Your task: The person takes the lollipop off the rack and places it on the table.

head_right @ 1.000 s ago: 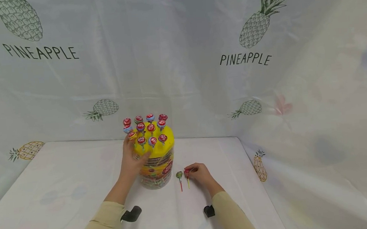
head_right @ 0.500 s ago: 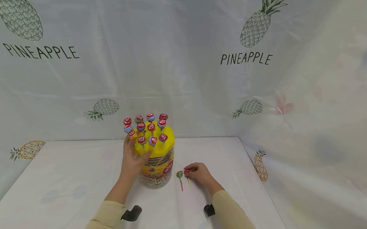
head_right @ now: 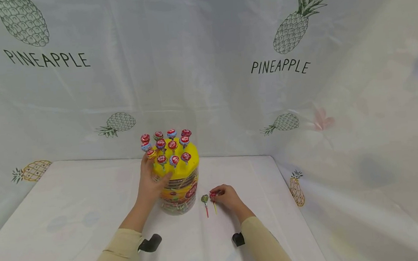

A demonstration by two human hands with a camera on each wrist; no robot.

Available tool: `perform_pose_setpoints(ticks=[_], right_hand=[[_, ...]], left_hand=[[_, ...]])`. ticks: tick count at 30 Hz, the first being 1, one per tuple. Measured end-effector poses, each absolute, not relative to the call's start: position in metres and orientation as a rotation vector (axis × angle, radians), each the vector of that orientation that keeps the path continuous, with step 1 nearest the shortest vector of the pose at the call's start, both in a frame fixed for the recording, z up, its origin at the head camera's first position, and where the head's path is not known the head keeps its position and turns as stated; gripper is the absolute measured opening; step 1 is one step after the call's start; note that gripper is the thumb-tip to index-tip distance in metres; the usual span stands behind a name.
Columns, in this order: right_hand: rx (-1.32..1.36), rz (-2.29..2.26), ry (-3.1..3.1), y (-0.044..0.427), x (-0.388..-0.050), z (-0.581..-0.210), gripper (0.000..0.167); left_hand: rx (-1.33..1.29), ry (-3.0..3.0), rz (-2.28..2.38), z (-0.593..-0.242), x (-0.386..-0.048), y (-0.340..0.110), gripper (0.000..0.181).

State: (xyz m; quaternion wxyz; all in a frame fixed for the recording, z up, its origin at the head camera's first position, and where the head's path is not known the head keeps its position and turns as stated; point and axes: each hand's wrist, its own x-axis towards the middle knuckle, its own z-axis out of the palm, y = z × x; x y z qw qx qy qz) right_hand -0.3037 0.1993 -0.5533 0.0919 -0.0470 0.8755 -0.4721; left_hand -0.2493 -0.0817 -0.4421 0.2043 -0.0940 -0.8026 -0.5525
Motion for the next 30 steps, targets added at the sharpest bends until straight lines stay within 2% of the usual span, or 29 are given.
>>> perform_pose_setpoints(ticks=[22, 30], right_hand=[[-0.102, -1.422, 2.587, 0.201, -0.305, -0.553, 0.021], [-0.113, -1.458, 2.696, 0.201, -0.307, -0.515, 0.026]], left_hand=[[-0.259, -2.233, -1.557, -0.441, -0.249, -0.081, 0.082], [-0.246, -2.233, -1.569, -0.442, -0.249, -0.081, 0.083]])
